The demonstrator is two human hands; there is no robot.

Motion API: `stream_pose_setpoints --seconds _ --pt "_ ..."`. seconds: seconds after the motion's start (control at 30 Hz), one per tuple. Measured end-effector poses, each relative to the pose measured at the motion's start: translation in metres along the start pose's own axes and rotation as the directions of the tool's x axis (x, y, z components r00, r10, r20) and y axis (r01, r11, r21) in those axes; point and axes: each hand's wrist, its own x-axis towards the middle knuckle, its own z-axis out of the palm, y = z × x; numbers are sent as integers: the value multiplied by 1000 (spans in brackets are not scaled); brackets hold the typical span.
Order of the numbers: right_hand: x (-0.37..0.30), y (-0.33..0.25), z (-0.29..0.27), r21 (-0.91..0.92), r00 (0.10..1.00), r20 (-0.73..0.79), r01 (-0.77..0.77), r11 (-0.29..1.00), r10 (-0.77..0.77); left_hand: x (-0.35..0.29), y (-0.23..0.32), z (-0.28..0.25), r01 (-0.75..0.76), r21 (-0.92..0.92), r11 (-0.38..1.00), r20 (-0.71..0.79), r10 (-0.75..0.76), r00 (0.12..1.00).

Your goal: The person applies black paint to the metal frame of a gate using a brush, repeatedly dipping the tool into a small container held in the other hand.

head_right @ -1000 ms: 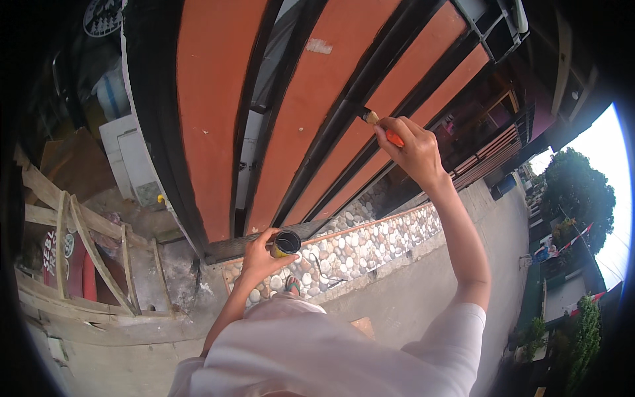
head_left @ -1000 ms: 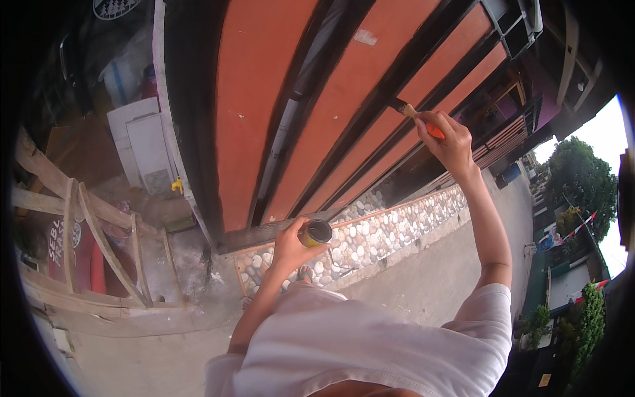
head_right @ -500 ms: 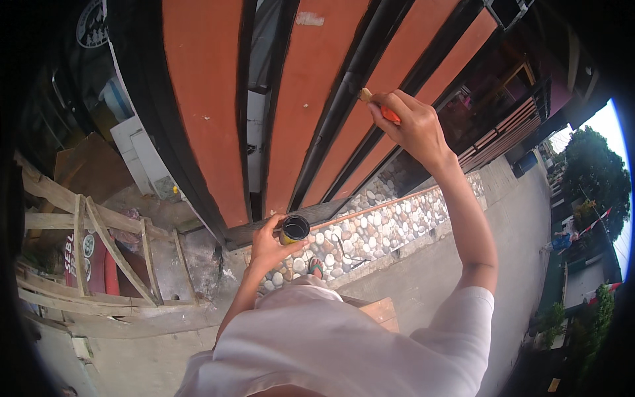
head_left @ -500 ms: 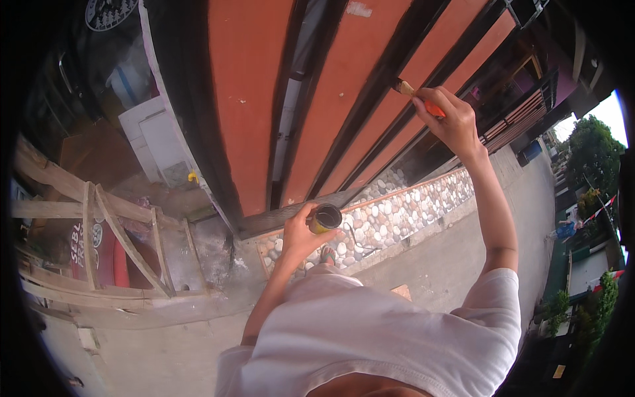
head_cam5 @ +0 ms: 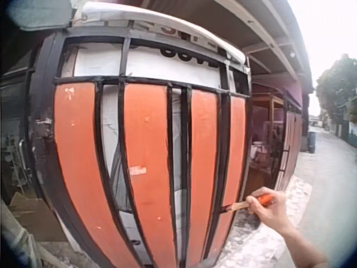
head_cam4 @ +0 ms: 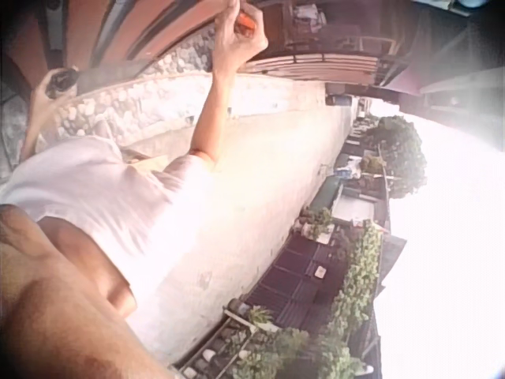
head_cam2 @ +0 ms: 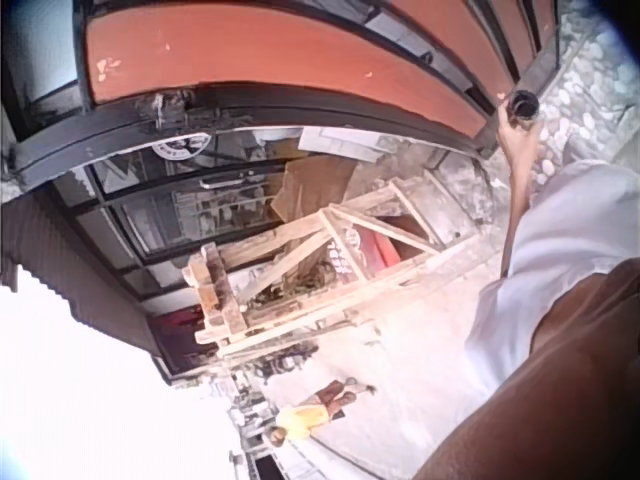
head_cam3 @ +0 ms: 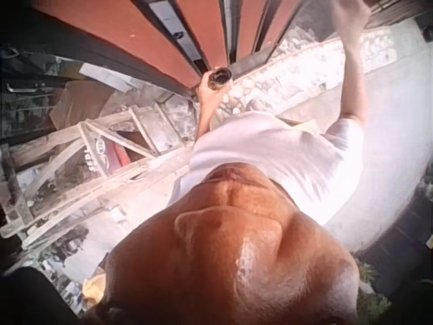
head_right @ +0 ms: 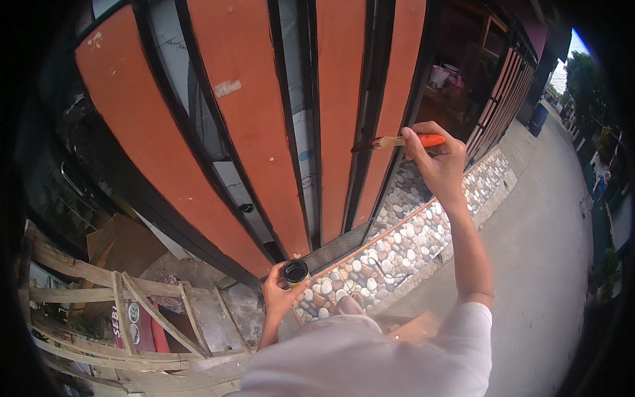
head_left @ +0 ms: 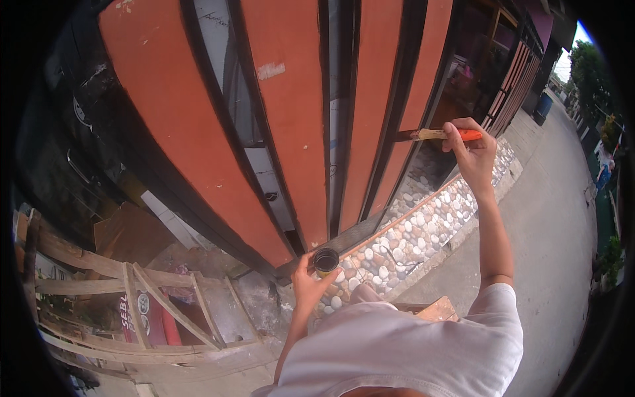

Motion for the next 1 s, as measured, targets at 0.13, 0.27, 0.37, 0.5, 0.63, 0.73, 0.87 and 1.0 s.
stream_pose_setpoints --seconds 0.13,0.27,0.37,0.5,0.63,0.73,0.87,1.0 --pt "-44 77 2 139 954 -5 -297 945 300 12 -11 12 13 -20 1000 -60 -14 998" --pt "-104 148 -26 337 792 -172 -512 790 587 34 -4 52 -31 -54 998 -40 29 999" --pt "-149 187 -25 581 558 -217 -585 565 801 46 -1 77 1 -75 997 -15 -2 1000" --pt "-185 227 -23 891 225 -102 -412 190 969 68 7 118 7 -113 994 44 -2 999" --pt "-186 240 -29 919 179 106 -392 -28 978 92 23 151 -13 -188 982 141 40 989" --pt "-161 232 -35 865 208 52 -498 60 977 113 30 170 -53 -162 985 210 87 974" --pt "-124 205 -23 844 394 59 -511 165 917 117 30 163 -38 -150 988 202 68 977" --pt "-103 183 -27 786 515 -93 -488 380 852 135 30 175 -26 -152 988 280 68 958"
